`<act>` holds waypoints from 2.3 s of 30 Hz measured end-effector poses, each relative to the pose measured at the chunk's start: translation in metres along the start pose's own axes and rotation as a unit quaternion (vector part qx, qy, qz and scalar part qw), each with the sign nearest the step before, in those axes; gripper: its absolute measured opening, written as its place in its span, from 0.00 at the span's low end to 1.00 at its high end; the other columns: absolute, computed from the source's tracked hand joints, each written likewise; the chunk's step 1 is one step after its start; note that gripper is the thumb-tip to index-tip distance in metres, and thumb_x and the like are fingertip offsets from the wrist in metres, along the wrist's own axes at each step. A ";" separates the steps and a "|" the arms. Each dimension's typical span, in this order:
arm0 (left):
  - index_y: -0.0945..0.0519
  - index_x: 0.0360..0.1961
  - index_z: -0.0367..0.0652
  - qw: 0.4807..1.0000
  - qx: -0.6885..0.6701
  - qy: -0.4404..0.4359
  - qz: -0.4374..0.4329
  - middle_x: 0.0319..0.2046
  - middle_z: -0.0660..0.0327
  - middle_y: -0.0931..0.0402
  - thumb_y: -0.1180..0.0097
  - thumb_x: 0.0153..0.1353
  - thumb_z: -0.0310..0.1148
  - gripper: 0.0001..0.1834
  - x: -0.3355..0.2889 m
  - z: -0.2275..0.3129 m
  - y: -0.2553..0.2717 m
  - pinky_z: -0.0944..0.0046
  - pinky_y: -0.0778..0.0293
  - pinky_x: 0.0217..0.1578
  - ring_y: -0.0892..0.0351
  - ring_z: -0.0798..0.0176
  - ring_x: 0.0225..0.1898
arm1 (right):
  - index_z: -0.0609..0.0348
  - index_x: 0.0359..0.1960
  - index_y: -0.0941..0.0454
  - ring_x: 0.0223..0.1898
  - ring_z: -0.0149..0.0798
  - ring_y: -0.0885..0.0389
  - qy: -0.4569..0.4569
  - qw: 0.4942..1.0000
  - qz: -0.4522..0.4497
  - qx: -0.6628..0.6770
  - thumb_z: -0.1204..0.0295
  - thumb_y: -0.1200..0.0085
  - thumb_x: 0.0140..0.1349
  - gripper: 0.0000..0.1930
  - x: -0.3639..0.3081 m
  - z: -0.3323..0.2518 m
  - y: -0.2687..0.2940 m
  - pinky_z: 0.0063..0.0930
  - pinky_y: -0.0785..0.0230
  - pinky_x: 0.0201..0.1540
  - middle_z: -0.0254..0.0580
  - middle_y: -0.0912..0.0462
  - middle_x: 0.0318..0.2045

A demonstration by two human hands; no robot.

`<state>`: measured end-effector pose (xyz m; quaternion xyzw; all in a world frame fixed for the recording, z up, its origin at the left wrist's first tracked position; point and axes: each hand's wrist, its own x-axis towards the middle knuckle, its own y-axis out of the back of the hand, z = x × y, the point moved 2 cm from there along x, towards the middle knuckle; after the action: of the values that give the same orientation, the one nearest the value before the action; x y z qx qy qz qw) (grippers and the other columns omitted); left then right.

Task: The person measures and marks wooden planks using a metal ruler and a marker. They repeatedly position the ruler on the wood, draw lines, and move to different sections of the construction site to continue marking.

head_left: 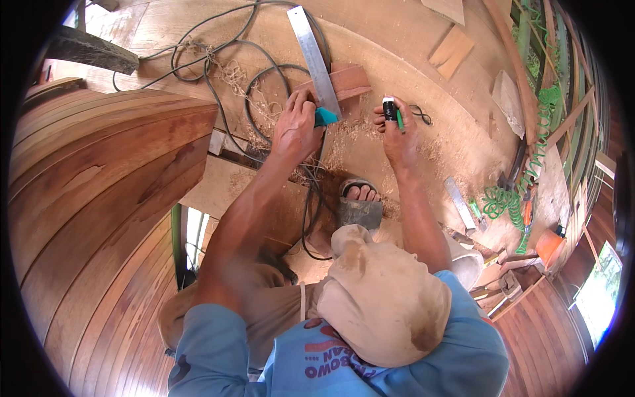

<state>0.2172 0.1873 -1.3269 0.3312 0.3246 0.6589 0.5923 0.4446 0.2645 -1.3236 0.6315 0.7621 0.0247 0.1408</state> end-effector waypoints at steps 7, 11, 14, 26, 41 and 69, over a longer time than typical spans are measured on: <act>0.27 0.49 0.33 1.000 0.019 0.023 0.000 0.59 0.41 0.28 0.29 0.52 0.30 0.26 -0.017 -0.039 0.043 0.45 0.33 0.64 0.31 0.35 0.64 | 0.59 0.55 0.23 0.46 0.34 0.14 0.013 0.995 0.029 -0.093 0.77 0.44 0.66 0.16 0.020 0.004 -0.013 0.28 0.22 0.48 0.45 0.13 0.44; 0.26 0.47 0.31 0.995 0.062 0.072 0.007 0.57 0.39 0.27 0.29 0.51 0.32 0.25 -0.029 -0.063 0.052 0.43 0.30 0.61 0.30 0.34 0.63 | 0.62 0.54 0.23 0.48 0.38 0.14 0.025 0.995 0.034 -0.085 0.76 0.43 0.63 0.17 0.037 0.013 -0.023 0.30 0.23 0.51 0.49 0.13 0.47; 0.25 0.46 0.32 0.994 0.079 0.080 -0.001 0.58 0.40 0.27 0.29 0.51 0.32 0.24 -0.037 -0.073 0.052 0.42 0.30 0.61 0.31 0.34 0.64 | 0.64 0.49 0.20 0.38 0.30 0.19 -0.024 0.998 0.051 -0.026 0.74 0.39 0.62 0.14 0.052 0.022 -0.031 0.26 0.25 0.43 0.39 0.15 0.39; 0.25 0.45 0.34 0.994 0.084 0.073 -0.013 0.61 0.40 0.29 0.29 0.46 0.29 0.25 -0.043 -0.080 0.044 0.43 0.32 0.62 0.32 0.34 0.65 | 0.61 0.40 0.20 0.32 0.23 0.30 -0.033 0.997 0.036 0.056 0.69 0.32 0.60 0.13 0.064 0.024 -0.051 0.20 0.33 0.36 0.29 0.24 0.31; 0.22 0.41 0.35 0.990 -0.010 0.122 -0.066 0.50 0.43 0.23 0.31 0.58 0.30 0.15 -0.026 -0.072 0.062 0.45 0.32 0.57 0.27 0.37 0.56 | 0.63 0.45 0.20 0.42 0.27 0.24 -0.049 0.995 0.028 0.082 0.66 0.30 0.61 0.16 0.027 0.010 -0.037 0.23 0.30 0.47 0.34 0.18 0.40; 0.19 0.55 0.31 0.974 -0.148 0.161 -0.053 0.47 0.43 0.16 0.33 0.62 0.36 0.24 -0.010 -0.038 0.056 0.53 0.23 0.53 0.16 0.45 0.51 | 0.63 0.54 0.24 0.44 0.28 0.22 -0.057 0.966 0.031 0.249 0.82 0.47 0.61 0.18 0.044 -0.010 -0.032 0.23 0.27 0.46 0.37 0.19 0.45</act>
<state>0.1552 0.1712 -1.3035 0.1119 0.3317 0.7121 0.6086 0.4041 0.3018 -1.3288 0.6701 0.7152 -0.1975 0.0215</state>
